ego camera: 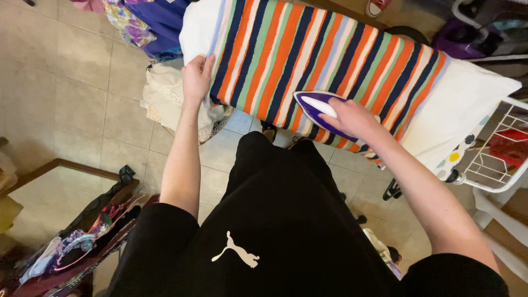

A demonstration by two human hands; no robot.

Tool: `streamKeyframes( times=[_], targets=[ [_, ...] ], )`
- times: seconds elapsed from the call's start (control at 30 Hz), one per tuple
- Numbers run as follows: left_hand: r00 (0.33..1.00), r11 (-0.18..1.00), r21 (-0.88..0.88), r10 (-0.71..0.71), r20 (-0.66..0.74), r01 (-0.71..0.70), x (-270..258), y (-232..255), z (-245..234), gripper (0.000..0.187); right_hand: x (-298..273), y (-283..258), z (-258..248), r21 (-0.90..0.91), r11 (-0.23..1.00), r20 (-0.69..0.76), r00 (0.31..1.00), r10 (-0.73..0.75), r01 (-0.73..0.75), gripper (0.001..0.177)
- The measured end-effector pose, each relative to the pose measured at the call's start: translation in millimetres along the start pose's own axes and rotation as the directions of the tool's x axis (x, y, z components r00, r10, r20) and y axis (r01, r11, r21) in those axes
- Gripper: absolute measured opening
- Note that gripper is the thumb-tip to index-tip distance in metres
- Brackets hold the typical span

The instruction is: The person irons a striped piece of fabric on an ironing board with an iron. They hold the fabric in place by hand while sliding the iron across the surface and rearranging the fabric.

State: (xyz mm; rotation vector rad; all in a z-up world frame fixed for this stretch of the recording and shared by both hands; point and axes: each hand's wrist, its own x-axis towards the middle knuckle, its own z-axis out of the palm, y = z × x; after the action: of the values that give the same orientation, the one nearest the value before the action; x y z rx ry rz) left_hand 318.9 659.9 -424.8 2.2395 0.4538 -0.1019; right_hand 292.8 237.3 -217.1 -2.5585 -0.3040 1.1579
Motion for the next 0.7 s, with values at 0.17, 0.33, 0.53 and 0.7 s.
streamKeyframes(
  times=[0.17, 0.33, 0.53, 0.7],
  targets=[
    [1.0, 1.0, -0.01, -0.002, -0.01, 0.002, -3, 3, 1, 0.04, 19, 30, -22, 0.038, 0.997, -0.22, 0.973, 0.069, -0.062, 0.046],
    [0.995, 0.995, 0.033, 0.09, 0.032, -0.091, -12, 27, -15, 0.053, 22, 18, -51, 0.263, 0.913, -0.11, 0.931, 0.349, -0.311, 0.043],
    [0.995, 0.995, 0.048, 0.087, 0.046, -0.089, -11, 24, -14, 0.055, 2, -26, -15, -0.008, 0.981, 0.084, 0.978, 0.192, -0.192, 0.049],
    [0.994, 0.994, 0.02, 0.102, 0.045, -0.103, -14, 28, -16, 0.055, -6, -16, 33, -0.037, 0.996, 0.108, 0.991, 0.079, -0.075, 0.047]
  ],
)
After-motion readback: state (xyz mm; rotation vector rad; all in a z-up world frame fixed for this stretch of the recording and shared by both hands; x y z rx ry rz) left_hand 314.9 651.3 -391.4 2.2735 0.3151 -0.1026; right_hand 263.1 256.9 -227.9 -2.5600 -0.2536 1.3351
